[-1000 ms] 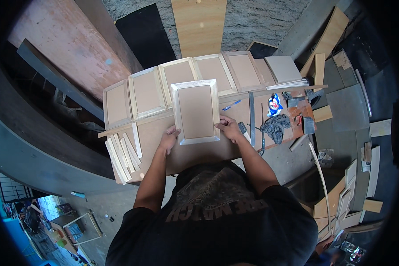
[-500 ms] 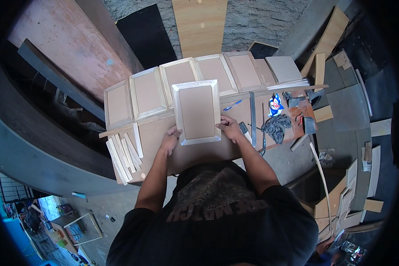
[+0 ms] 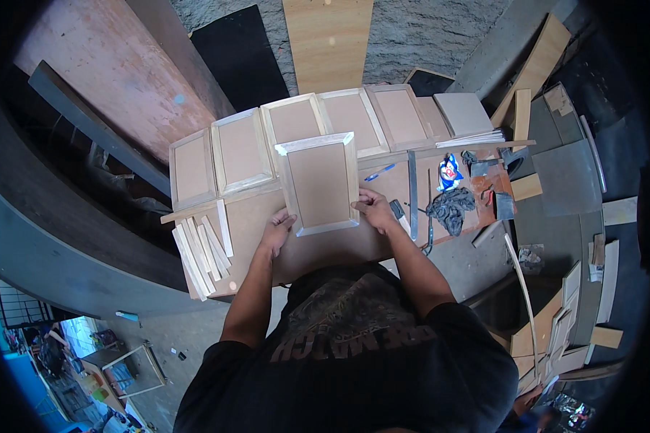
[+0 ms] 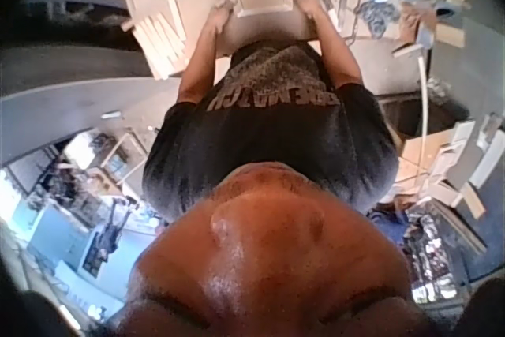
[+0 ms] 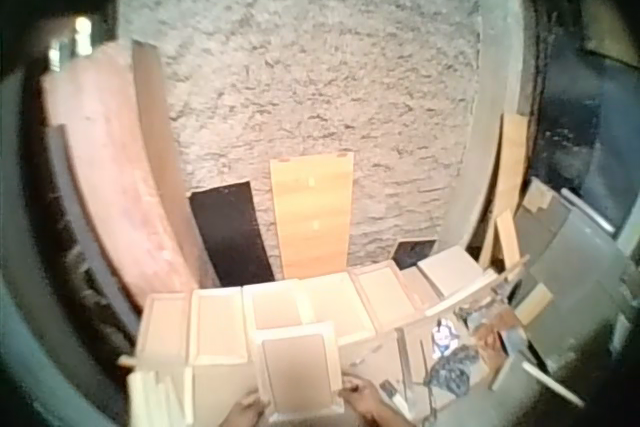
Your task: The recorder is assembling and finishing wooden picture frames, applying glue and using a file for finishing edges.
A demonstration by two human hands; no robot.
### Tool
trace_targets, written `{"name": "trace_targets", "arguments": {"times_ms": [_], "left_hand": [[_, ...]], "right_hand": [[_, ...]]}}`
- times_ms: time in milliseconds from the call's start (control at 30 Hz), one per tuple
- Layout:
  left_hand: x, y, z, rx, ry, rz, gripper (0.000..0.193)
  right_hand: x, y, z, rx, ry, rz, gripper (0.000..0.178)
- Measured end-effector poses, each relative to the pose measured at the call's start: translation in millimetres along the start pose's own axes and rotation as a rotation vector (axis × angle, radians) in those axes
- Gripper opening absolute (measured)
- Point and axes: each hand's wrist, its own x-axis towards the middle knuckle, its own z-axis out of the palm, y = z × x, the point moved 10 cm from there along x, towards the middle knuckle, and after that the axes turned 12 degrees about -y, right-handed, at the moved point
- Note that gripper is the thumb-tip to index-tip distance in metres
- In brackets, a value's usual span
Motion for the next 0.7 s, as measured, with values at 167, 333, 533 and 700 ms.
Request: {"name": "trace_targets", "arguments": {"times_ms": [167, 333, 533, 700], "left_hand": [[-0.2, -0.8, -3.0, 0.014, 0.030, -0.011, 0.028], [-2.5, -2.8, -2.1, 0.013, 0.033, -0.043, 0.027], [1.5, -39.2, -26.5, 0.003, 0.115, -0.101, 0.025], [7.8, -52.6, -31.6, 0.021, 0.122, -0.161, 0.024]], "right_hand": [[-1.1, -2.0, 2.6, -0.003, -0.004, 0.014, 0.045], [-3.3, -3.8, 8.1, -0.028, -0.005, 0.058, 0.043], [6.9, 10.0, 21.6, -0.086, -0.046, 0.155, 0.040], [25.3, 41.0, 19.3, -0.153, -0.066, 0.196, 0.036]]}}
